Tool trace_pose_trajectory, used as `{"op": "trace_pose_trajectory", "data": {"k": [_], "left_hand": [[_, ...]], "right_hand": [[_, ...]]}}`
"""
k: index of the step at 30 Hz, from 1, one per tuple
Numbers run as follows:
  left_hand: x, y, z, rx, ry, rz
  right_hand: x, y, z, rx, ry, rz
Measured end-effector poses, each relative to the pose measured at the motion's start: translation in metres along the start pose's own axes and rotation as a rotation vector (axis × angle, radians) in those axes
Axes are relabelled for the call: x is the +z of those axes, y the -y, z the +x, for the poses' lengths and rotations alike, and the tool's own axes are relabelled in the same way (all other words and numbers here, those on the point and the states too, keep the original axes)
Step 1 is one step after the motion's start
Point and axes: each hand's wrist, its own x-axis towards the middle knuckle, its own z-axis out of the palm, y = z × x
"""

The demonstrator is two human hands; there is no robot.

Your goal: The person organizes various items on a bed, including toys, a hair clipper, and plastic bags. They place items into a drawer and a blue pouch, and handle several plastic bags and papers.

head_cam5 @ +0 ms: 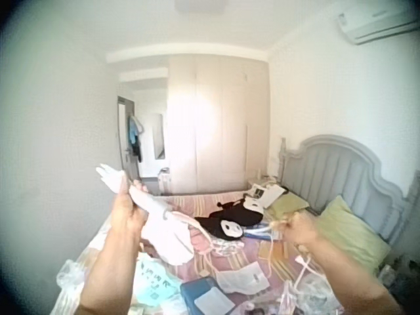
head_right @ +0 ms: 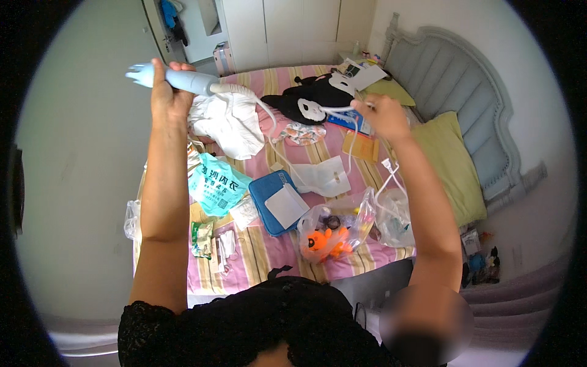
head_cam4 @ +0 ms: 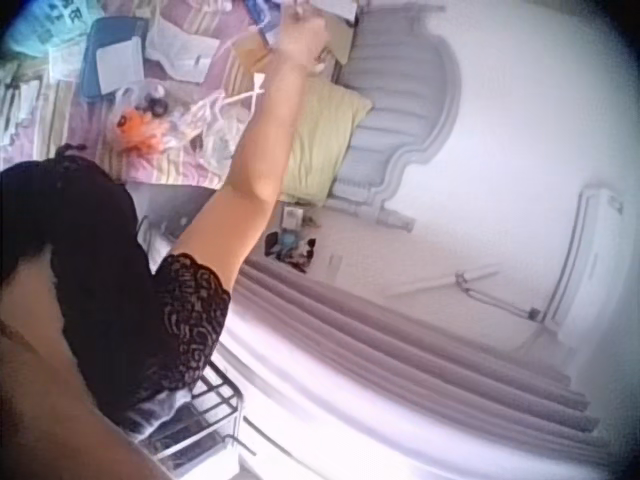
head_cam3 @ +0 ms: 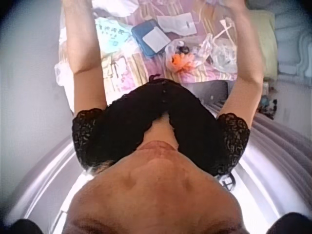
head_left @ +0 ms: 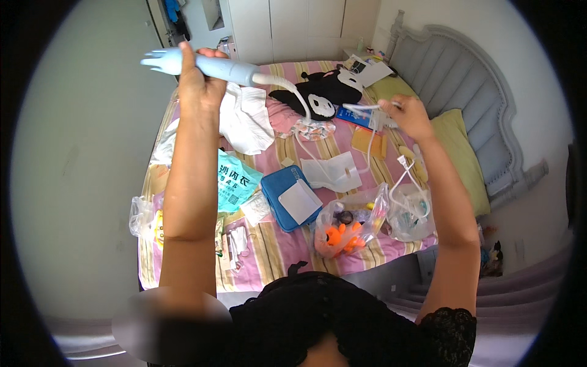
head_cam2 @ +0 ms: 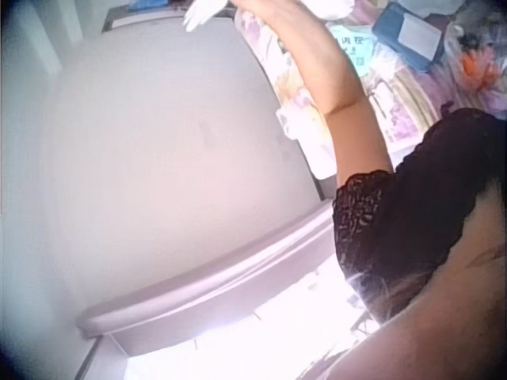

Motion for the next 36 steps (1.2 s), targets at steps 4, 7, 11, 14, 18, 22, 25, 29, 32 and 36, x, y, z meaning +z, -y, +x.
{"op": "trace_pose_trajectory", "data": {"k": [4,7,11,14,18,22,25,29,32,36], "left_hand": [[0.001,0.031,-0.013,-0.414,0.027,-0.117],[-0.003,0.045,-0.032,-0.589,-0.041,-0.182],[-0.007,0.089,-0.079,-0.642,-0.158,0.147],[-0.047,0.082,-0.088,-0.965,-0.036,0.096],[-0.062,0.034,-0.088,-0.942,0.184,0.510],[-0.051,0.021,-0.084,-0.848,0.288,0.661],[-0.038,0.024,-0.085,-0.867,0.410,0.610],[-0.025,0.022,-0.103,-0.854,0.511,0.595],[-0.029,0.011,-0.101,-0.866,0.533,0.524],[-0.055,-0.012,-0.096,-0.929,0.610,0.313]], "right_hand": [[0.024,0.027,-0.007,-0.561,-0.047,-0.095],[0.068,0.082,-0.036,-0.392,0.820,1.029],[0.109,0.056,-0.102,-0.099,1.220,1.393],[0.125,0.002,-0.140,0.136,1.373,1.681],[0.057,-0.005,-0.129,-0.270,0.993,0.656],[0.006,-0.027,-0.078,-0.206,0.737,0.518],[-0.038,-0.004,-0.045,-0.472,0.461,0.342],[-0.080,0.028,-0.016,-0.385,0.470,0.346],[-0.103,0.047,-0.009,-0.339,0.504,0.353],[-0.116,0.042,0.006,-0.445,0.472,0.273]]}}
